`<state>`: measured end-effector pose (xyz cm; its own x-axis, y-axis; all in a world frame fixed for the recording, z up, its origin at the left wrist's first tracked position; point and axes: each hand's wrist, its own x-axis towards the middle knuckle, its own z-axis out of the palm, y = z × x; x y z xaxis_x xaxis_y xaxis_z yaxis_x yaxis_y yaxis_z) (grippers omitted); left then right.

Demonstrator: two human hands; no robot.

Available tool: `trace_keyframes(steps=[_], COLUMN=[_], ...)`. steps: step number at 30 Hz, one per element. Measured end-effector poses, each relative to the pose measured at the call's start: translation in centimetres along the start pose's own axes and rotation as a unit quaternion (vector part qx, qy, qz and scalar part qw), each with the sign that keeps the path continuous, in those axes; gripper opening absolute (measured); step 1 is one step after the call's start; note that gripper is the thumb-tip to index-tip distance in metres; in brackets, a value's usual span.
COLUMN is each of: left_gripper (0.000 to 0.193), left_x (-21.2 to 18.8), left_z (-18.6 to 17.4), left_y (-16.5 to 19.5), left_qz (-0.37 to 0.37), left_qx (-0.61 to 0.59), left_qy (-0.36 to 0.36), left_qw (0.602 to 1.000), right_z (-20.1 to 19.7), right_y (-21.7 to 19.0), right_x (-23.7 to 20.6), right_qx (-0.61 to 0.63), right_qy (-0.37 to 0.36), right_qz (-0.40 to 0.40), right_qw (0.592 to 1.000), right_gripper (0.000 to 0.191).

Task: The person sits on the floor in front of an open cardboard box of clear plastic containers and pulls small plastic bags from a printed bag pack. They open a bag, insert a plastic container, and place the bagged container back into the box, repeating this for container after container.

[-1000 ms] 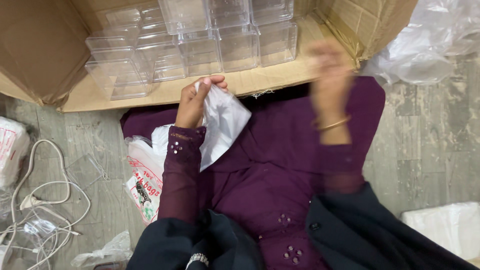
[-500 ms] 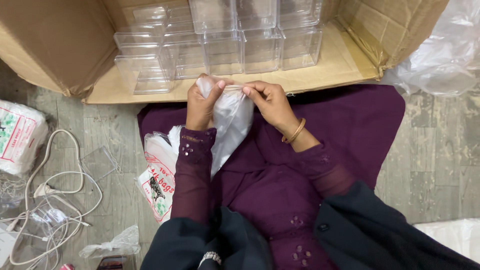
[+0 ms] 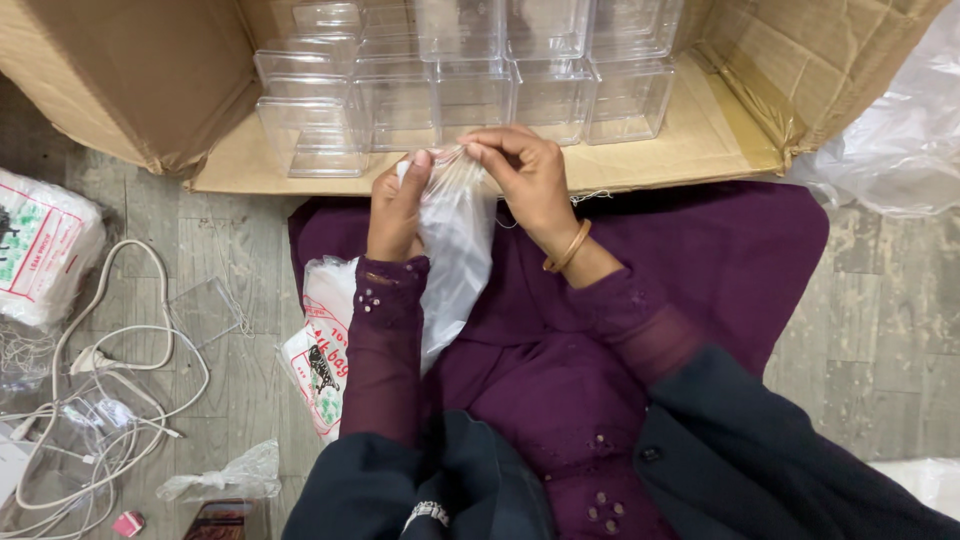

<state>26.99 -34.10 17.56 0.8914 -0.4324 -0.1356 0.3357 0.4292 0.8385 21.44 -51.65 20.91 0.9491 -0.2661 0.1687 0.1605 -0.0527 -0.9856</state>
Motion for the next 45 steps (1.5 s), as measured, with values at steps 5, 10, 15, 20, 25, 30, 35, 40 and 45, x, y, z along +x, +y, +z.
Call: trace_keyframes(steps=[5, 10, 15, 20, 25, 30, 35, 40, 45], left_gripper=[0.021, 0.026, 0.025, 0.016, 0.017, 0.020, 0.017, 0.017, 0.019], left_x=[-0.3, -0.3, 1.9, 3.5, 1.1, -0.5, -0.7, -0.6, 1.3], left_z=[-3.0, -9.2, -11.4, -11.2, -7.3, -2.1, -0.8, 0.8, 3.6], left_y=[2.0, 5.7, 5.7, 5.5, 3.7, -1.0, -3.3, -3.2, -2.1], left_qz=[-0.016, 0.087, 0.294, 0.219, 0.212, 0.071, 0.022, 0.089, 0.105], left_qx=[-0.134, 0.098, 0.580, 0.661, 0.496, 0.171, 0.266, 0.406, 0.360], left_qy=[0.019, 0.016, 0.246, 0.306, 0.219, -0.014, 0.009, 0.051, -0.056], left_qw=[0.991, 0.991, 0.719, 0.649, 0.813, 0.983, 0.964, 0.908, 0.925], right_z=[0.5, 2.2, 8.4, 10.6, 4.0, -4.3, -7.3, -8.1, -8.0], right_y=[2.6, 4.0, 5.4, 6.1, 3.7, 2.7, 6.1, 7.1, 1.4], right_x=[1.6, 4.3, 8.8, 9.2, 4.4, 0.0, -2.5, -1.5, -2.8], right_qx=[0.275, 0.499, 0.056, -0.254, -0.164, -0.011, -0.094, -0.134, 0.347], right_qy=[-0.198, -0.166, -0.112, -0.079, -0.015, 0.059, 0.014, -0.019, -0.182], right_qz=[0.227, 0.131, 0.072, -0.152, -0.102, 0.075, 0.089, 0.119, 0.294], right_qw=[0.913, 0.840, 0.990, 0.952, 0.981, 0.995, 0.992, 0.984, 0.871], right_gripper=[0.033, 0.017, 0.024, 0.049, 0.034, 0.014, 0.017, 0.021, 0.044])
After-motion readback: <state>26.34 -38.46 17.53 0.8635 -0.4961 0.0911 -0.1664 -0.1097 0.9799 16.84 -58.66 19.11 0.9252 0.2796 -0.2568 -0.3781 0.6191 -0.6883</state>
